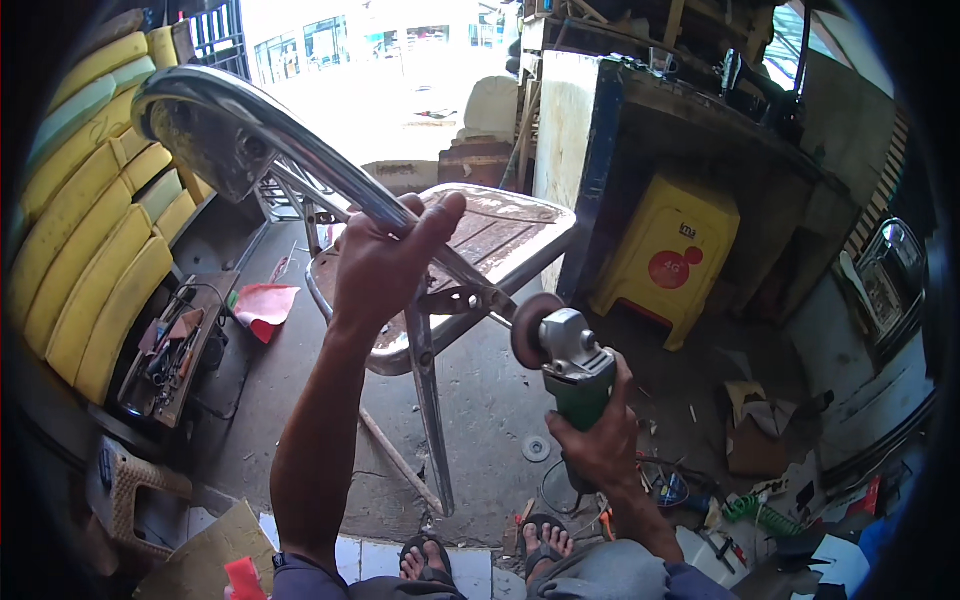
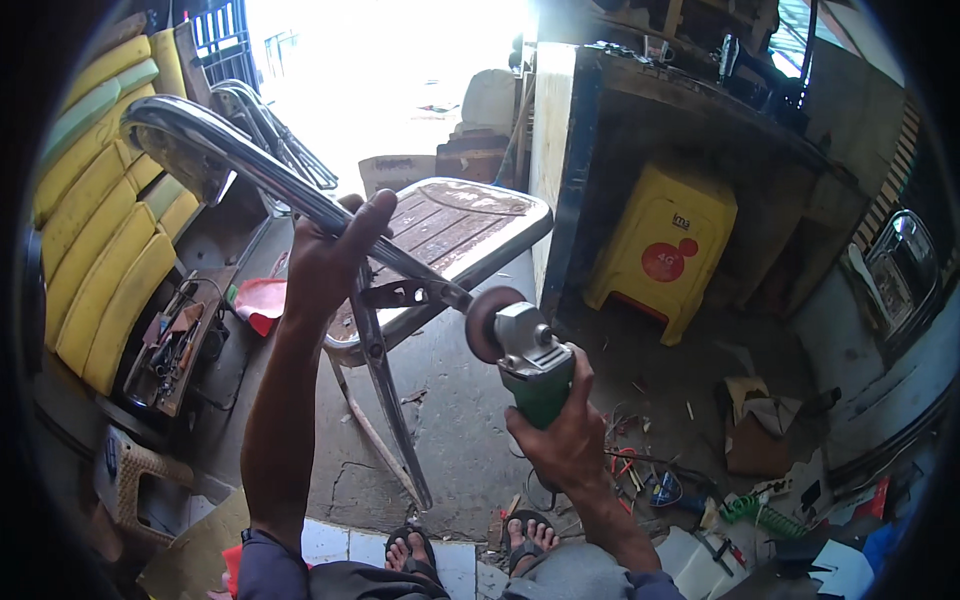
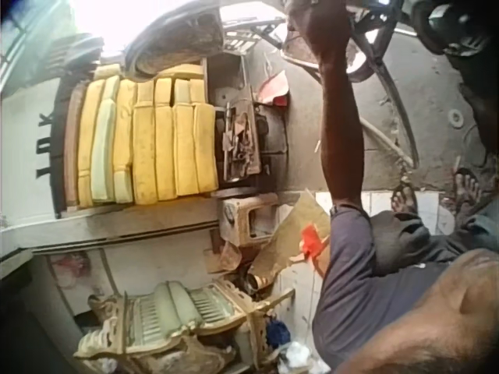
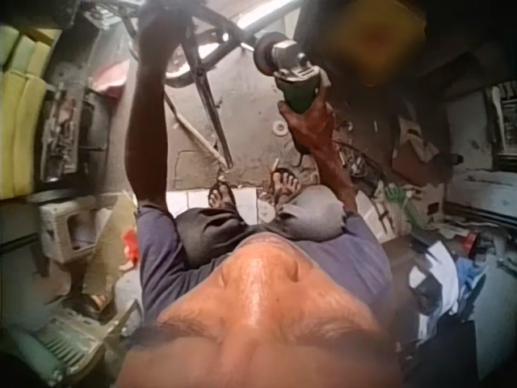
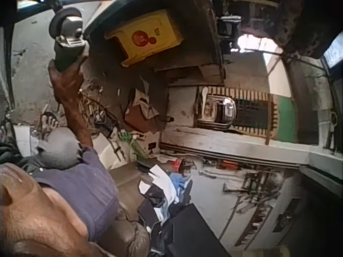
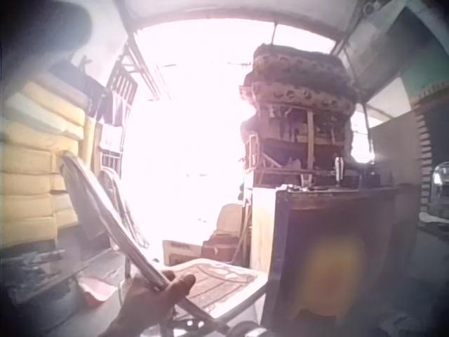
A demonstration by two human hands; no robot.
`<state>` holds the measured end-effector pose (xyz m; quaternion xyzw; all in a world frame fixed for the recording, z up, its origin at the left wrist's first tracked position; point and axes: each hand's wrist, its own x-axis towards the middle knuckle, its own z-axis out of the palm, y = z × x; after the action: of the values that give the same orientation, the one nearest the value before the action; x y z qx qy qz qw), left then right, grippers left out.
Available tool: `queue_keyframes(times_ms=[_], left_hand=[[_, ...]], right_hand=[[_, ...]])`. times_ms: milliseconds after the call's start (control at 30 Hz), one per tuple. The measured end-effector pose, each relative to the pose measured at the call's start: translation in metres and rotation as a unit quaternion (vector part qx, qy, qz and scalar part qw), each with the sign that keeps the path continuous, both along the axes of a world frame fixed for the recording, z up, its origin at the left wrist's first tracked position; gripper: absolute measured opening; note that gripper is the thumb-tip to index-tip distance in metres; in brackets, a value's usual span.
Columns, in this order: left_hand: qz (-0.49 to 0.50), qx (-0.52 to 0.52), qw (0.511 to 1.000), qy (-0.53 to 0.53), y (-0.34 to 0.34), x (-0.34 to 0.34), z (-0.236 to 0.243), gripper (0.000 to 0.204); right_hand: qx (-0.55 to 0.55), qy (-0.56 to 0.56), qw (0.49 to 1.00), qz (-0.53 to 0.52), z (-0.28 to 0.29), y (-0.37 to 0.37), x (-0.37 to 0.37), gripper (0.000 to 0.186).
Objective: The person uses an angle grinder to grind down the metal frame of a folding chair, moving the tool along the bars and joints while holding the chair frame with the other hand.
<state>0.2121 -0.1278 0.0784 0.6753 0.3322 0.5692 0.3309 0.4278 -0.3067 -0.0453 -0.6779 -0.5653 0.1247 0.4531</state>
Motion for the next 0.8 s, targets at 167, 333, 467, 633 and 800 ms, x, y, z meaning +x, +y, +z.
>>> queue_keyframes(times_ms=[167,333,467,633,800], left_hand=[[0.028,0.0,0.999,-0.015,0.002,-0.008,0.016,0.038],[0.047,0.034,0.996,-0.065,0.014,-0.018,0.034,0.035],[0.071,0.022,0.994,-0.077,0.018,-0.019,0.025,0.037],[0.062,0.03,0.994,-0.083,0.017,-0.017,0.022,0.038],[0.045,0.016,0.994,-0.095,0.018,-0.016,0.023,0.039]], right_hand=[[-0.012,0.002,1.0,-0.024,-0.018,0.003,0.006,0.099],[0.078,0.004,0.997,-0.018,-0.016,0.009,-0.001,0.099],[0.132,-0.071,0.988,-0.043,0.002,0.023,-0.014,0.101],[0.193,-0.163,0.967,-0.043,0.011,0.035,-0.022,0.1],[0.186,-0.172,0.966,-0.061,0.009,0.033,-0.025,0.103]])
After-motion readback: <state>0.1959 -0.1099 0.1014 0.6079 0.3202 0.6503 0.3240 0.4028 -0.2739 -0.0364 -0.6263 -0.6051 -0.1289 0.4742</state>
